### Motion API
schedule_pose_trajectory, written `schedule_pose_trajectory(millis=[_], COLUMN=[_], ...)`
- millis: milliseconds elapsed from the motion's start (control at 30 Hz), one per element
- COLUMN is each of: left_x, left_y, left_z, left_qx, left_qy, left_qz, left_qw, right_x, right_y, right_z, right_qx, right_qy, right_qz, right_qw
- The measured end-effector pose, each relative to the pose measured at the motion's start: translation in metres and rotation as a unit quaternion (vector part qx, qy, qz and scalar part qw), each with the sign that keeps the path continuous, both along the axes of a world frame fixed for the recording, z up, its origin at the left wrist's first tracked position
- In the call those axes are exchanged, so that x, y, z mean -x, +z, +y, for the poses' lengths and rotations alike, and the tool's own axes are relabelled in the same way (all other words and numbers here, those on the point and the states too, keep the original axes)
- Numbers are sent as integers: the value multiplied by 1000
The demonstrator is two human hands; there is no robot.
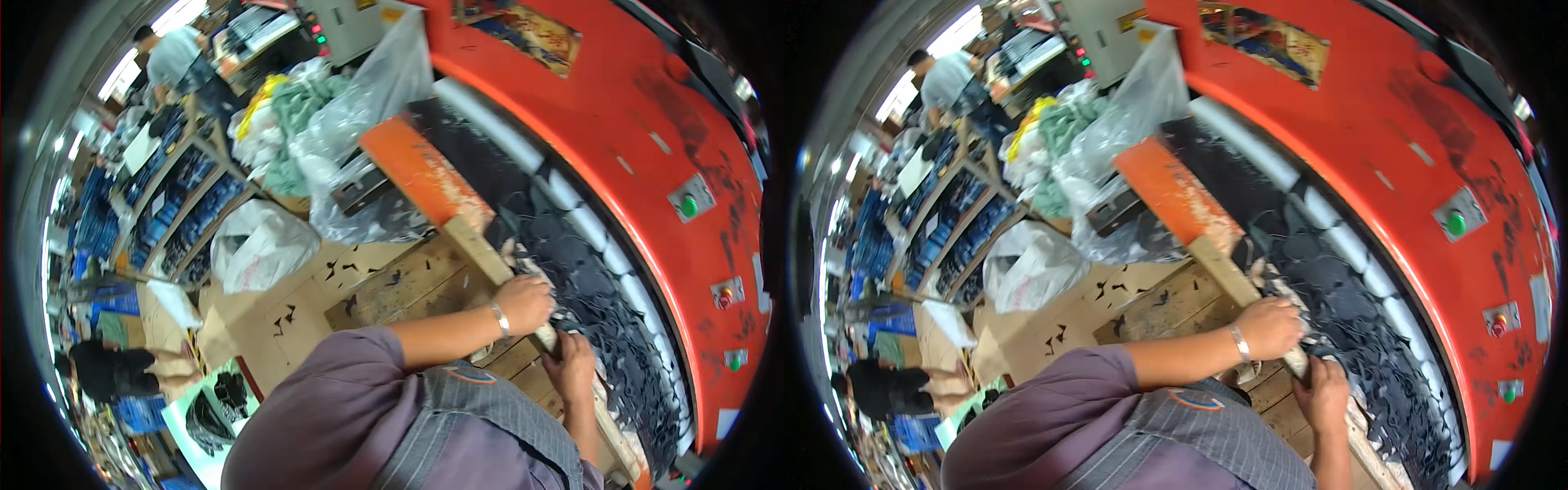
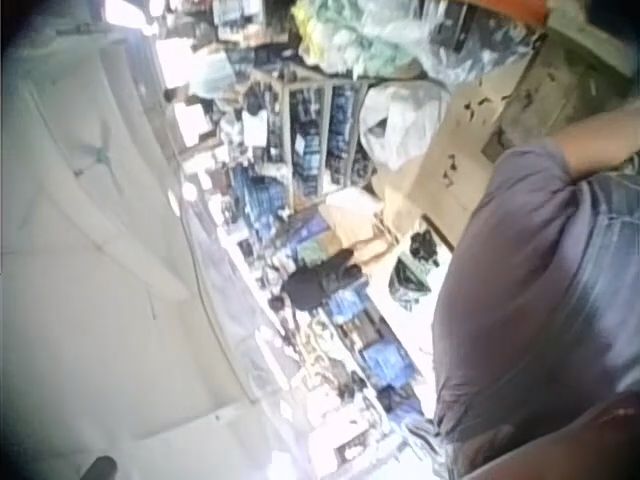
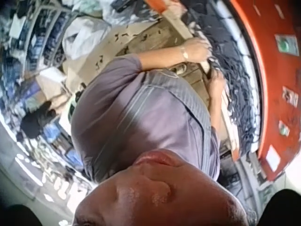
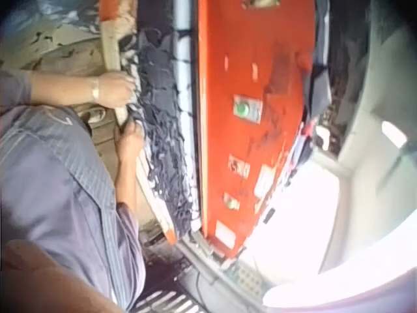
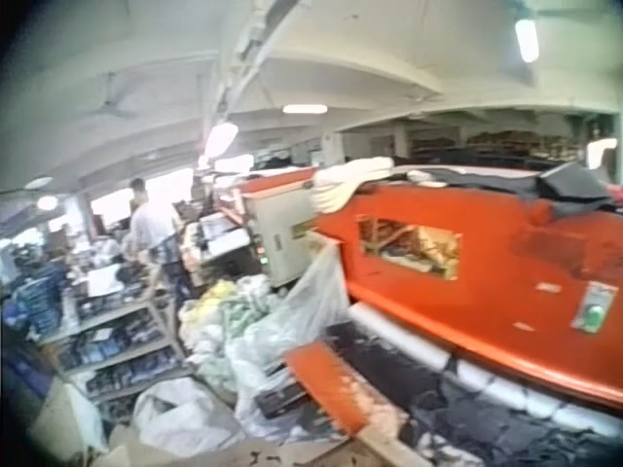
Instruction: Using a hydraulic press and metal dies to cut shoe components from a sheet of black leather.
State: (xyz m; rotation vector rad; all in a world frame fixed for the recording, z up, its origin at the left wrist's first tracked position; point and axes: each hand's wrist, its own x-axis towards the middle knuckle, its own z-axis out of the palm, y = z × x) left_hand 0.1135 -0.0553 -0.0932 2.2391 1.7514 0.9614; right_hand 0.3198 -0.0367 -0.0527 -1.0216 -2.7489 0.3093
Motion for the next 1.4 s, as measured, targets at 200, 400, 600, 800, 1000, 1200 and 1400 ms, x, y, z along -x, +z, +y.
schedule_pose_trajectory(millis=[200, 400, 600, 800, 1000, 1200, 1400], left_x=[4, 26, 54, 94, 41, -11, -14], left_y=[9, 22, 42, 54, 31, -31, -44], left_z=[-18, -24, 46, 163, 249, 282, 277], left_qx=[65, 145, 162, 46, 125, 159, 83], left_qy=[26, -41, -86, -63, -152, -180, -144], left_qz=[-20, -36, -161, -194, -204, -128, -91], left_qw=[997, 988, 970, 978, 959, 962, 982], right_x=[-5, 48, 65, 78, -18, -32, -73], right_y=[62, 70, 63, 45, 18, -24, -59], right_z=[73, 233, 317, 353, 342, 312, 268], right_qx=[202, -187, -183, -278, 5, 63, 10], right_qy=[209, 182, 325, 217, -285, -435, -298], right_qz=[-132, -129, -284, -232, -187, -58, 166], right_qw=[948, 957, 883, 906, 940, 896, 940])
